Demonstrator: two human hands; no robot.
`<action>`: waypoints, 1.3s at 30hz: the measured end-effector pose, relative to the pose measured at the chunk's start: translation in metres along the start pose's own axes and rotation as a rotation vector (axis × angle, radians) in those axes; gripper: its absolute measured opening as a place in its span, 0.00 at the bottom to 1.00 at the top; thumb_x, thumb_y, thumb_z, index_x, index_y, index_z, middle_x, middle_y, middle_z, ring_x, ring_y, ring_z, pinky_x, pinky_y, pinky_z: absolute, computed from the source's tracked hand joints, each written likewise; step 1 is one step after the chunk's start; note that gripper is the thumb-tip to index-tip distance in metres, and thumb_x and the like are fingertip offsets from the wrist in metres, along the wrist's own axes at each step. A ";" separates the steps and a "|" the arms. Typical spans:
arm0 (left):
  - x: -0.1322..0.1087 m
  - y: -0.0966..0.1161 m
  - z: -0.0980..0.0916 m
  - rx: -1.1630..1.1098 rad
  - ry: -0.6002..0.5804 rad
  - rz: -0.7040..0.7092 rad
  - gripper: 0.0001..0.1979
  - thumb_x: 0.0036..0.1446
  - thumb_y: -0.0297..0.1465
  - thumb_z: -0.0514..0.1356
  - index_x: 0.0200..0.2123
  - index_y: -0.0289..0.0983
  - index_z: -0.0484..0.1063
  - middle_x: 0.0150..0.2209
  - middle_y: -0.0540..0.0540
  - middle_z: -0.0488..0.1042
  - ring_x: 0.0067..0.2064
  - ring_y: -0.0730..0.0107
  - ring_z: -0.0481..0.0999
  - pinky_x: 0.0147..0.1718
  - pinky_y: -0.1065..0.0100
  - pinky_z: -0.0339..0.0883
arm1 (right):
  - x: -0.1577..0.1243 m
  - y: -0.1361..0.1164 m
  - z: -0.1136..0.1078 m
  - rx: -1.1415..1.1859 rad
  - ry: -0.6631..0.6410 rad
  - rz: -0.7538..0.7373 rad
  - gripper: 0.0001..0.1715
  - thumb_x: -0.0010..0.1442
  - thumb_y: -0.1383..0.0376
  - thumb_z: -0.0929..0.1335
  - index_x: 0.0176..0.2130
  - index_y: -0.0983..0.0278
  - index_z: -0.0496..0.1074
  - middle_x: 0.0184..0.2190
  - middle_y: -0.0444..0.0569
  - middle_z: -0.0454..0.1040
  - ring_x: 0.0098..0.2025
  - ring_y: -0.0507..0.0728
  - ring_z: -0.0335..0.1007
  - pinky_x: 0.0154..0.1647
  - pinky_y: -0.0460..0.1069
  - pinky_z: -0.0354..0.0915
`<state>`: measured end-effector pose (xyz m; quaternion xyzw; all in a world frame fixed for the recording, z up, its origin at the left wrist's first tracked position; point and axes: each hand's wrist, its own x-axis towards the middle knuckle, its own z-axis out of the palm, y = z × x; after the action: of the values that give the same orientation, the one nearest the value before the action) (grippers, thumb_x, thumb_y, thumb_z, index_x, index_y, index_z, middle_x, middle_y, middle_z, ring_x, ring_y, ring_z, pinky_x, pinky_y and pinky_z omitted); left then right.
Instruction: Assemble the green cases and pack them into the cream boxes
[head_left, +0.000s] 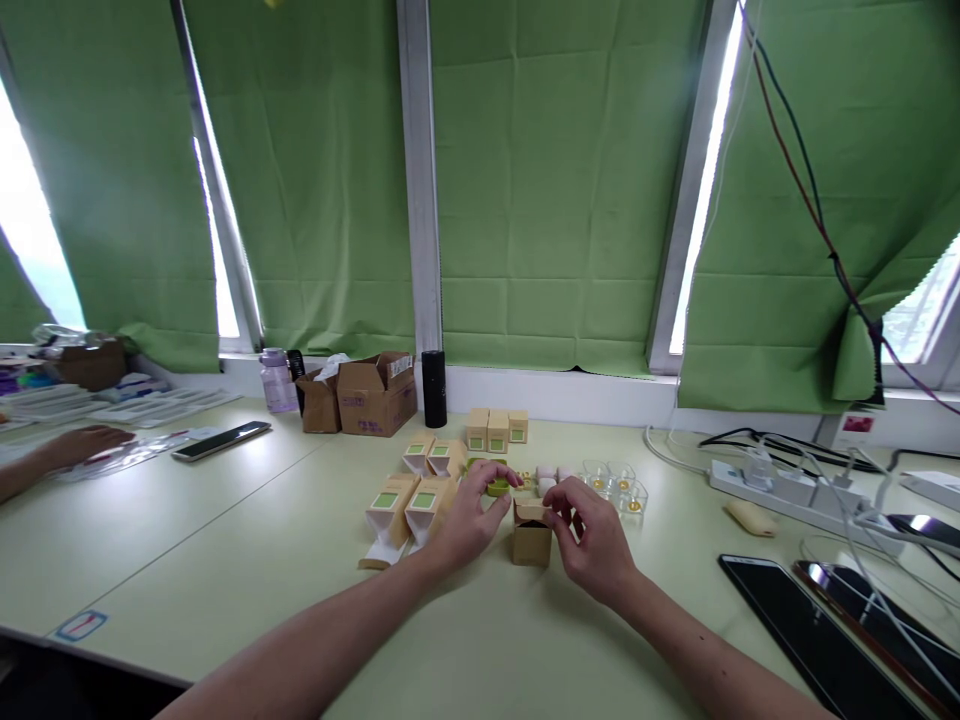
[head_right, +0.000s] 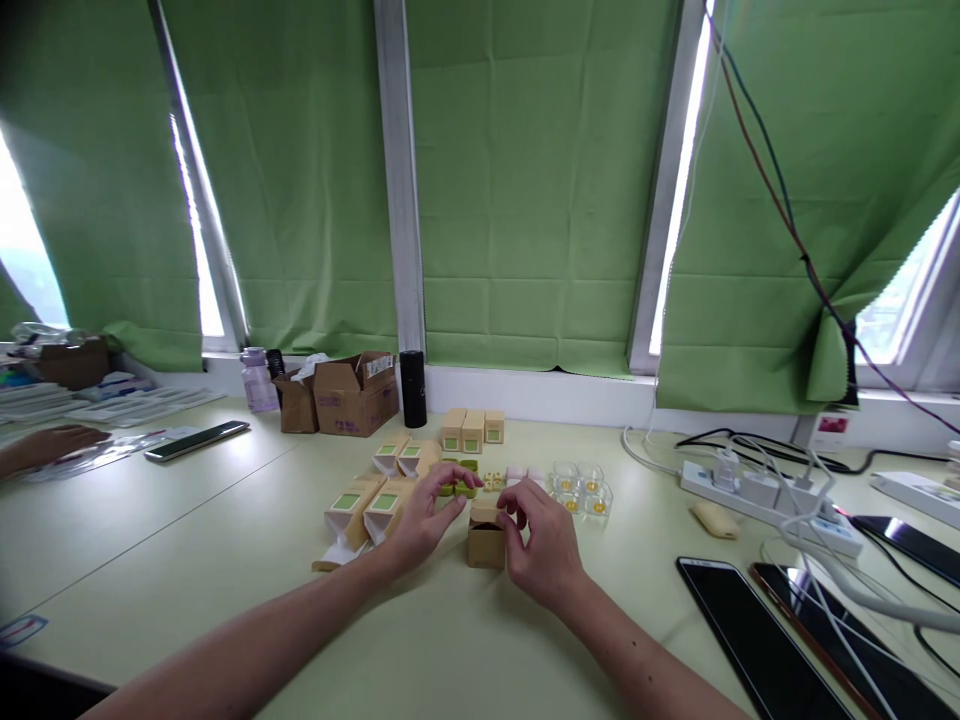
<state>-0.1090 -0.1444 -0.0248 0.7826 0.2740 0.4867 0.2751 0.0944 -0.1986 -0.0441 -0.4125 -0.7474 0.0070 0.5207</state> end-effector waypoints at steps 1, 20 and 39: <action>0.000 0.001 -0.002 0.025 0.004 0.039 0.07 0.61 0.28 0.58 0.41 0.40 0.73 0.44 0.43 0.75 0.51 0.57 0.72 0.54 0.55 0.66 | 0.000 0.000 0.000 -0.004 -0.002 -0.007 0.07 0.63 0.72 0.66 0.37 0.59 0.68 0.32 0.45 0.72 0.30 0.54 0.66 0.28 0.48 0.60; -0.004 0.017 -0.007 0.399 -0.081 0.376 0.05 0.55 0.23 0.61 0.33 0.38 0.72 0.28 0.46 0.72 0.38 0.59 0.66 0.37 0.59 0.62 | -0.002 0.000 -0.002 -0.096 -0.027 -0.105 0.09 0.59 0.74 0.66 0.36 0.60 0.66 0.30 0.45 0.70 0.31 0.55 0.64 0.30 0.48 0.57; -0.004 0.019 -0.006 0.424 -0.104 0.377 0.06 0.50 0.22 0.61 0.30 0.39 0.70 0.26 0.46 0.71 0.36 0.59 0.67 0.37 0.57 0.60 | -0.002 -0.004 -0.004 -0.131 -0.048 -0.136 0.10 0.57 0.75 0.66 0.34 0.60 0.66 0.29 0.45 0.70 0.30 0.55 0.65 0.30 0.49 0.56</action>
<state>-0.1132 -0.1600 -0.0118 0.8836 0.2049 0.4204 0.0236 0.0957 -0.2044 -0.0419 -0.3937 -0.7849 -0.0675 0.4737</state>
